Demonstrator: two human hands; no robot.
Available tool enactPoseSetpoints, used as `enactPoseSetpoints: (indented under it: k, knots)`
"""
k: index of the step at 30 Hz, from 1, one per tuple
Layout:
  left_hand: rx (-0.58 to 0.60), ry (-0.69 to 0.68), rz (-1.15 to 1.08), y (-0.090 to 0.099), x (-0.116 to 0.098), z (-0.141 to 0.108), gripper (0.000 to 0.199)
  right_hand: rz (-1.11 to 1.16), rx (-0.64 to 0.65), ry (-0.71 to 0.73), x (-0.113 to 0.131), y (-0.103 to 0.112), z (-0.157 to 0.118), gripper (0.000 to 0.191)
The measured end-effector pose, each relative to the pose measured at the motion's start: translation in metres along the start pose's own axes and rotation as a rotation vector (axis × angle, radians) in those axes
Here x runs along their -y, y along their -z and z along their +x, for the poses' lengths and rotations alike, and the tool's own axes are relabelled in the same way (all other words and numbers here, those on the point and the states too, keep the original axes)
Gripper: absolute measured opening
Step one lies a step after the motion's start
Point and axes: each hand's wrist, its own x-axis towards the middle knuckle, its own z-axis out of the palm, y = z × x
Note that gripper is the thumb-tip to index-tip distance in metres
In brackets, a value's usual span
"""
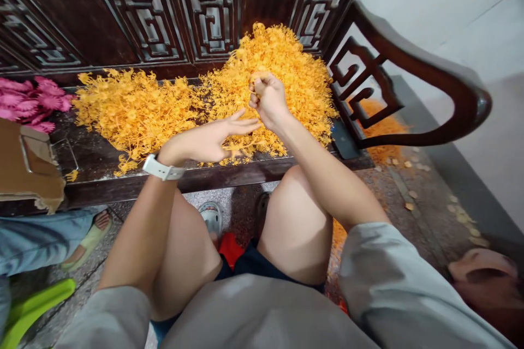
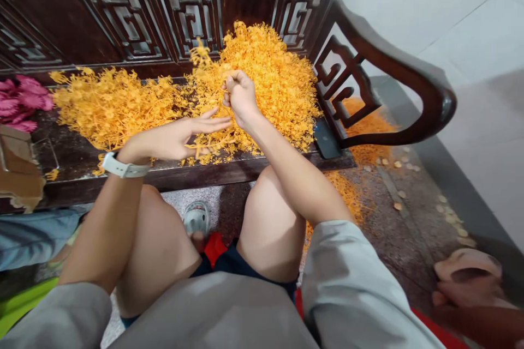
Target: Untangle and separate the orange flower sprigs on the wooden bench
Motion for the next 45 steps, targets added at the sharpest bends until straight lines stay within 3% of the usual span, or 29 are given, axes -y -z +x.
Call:
enactPoseSetpoints:
  k: [2,4,8,11,13,16,17,20,24,27,31,35,40,45]
  knots:
    - [0.102,0.050,-0.057,0.016,0.014,-0.016,0.065,0.060,-0.001,-0.024,0.005,0.006,0.001,0.033]
    - [0.022,0.101,-0.126,0.032,0.035,-0.032,0.071,0.095,0.026,-0.019,0.011,0.009,-0.002,0.030]
    - [-0.327,0.161,-0.321,0.049,0.077,-0.048,0.089,0.087,0.071,-0.015,0.020,0.005,-0.011,0.028]
    - [-0.822,0.199,-0.235,0.043,0.088,-0.039,0.057,0.113,0.106,-0.031,0.023,0.000,-0.015,0.027]
    - [-0.963,0.190,-0.137,0.031,0.081,-0.023,0.041,0.151,0.151,-0.045,0.024,-0.003,-0.017,0.025]
    - [-0.784,0.126,-0.217,0.008,0.056,0.006,0.045,0.177,0.221,-0.096,0.023,-0.007,-0.022,0.021]
    - [-0.784,0.110,-0.227,0.000,0.048,0.016,0.047,0.174,0.236,-0.118,0.022,-0.009,-0.024,0.019]
    - [-0.899,0.090,-0.211,-0.014,0.035,0.037,0.045,0.149,0.262,-0.161,0.021,-0.015,-0.031,0.015]
    - [-0.985,0.107,-0.274,-0.022,0.039,0.045,0.039,0.112,0.270,-0.142,0.017,-0.022,-0.035,0.019]
    - [-0.996,0.174,-0.427,-0.026,0.039,0.045,0.035,0.049,0.187,-0.050,0.014,-0.024,-0.034,0.036]
    - [-0.969,0.233,-0.630,-0.029,0.027,0.049,0.027,-0.111,0.085,0.220,0.011,-0.023,-0.035,0.056]
    - [-0.885,0.217,-0.816,-0.029,0.014,0.053,0.020,-0.220,0.142,0.404,0.012,-0.018,-0.035,0.057]
    - [-0.865,0.214,-1.077,-0.024,0.006,0.053,0.026,-0.078,0.264,0.365,0.020,-0.023,-0.036,0.056]
    - [-0.779,0.242,-1.305,-0.020,-0.010,0.049,0.047,0.121,0.338,0.183,0.040,-0.032,-0.054,0.052]
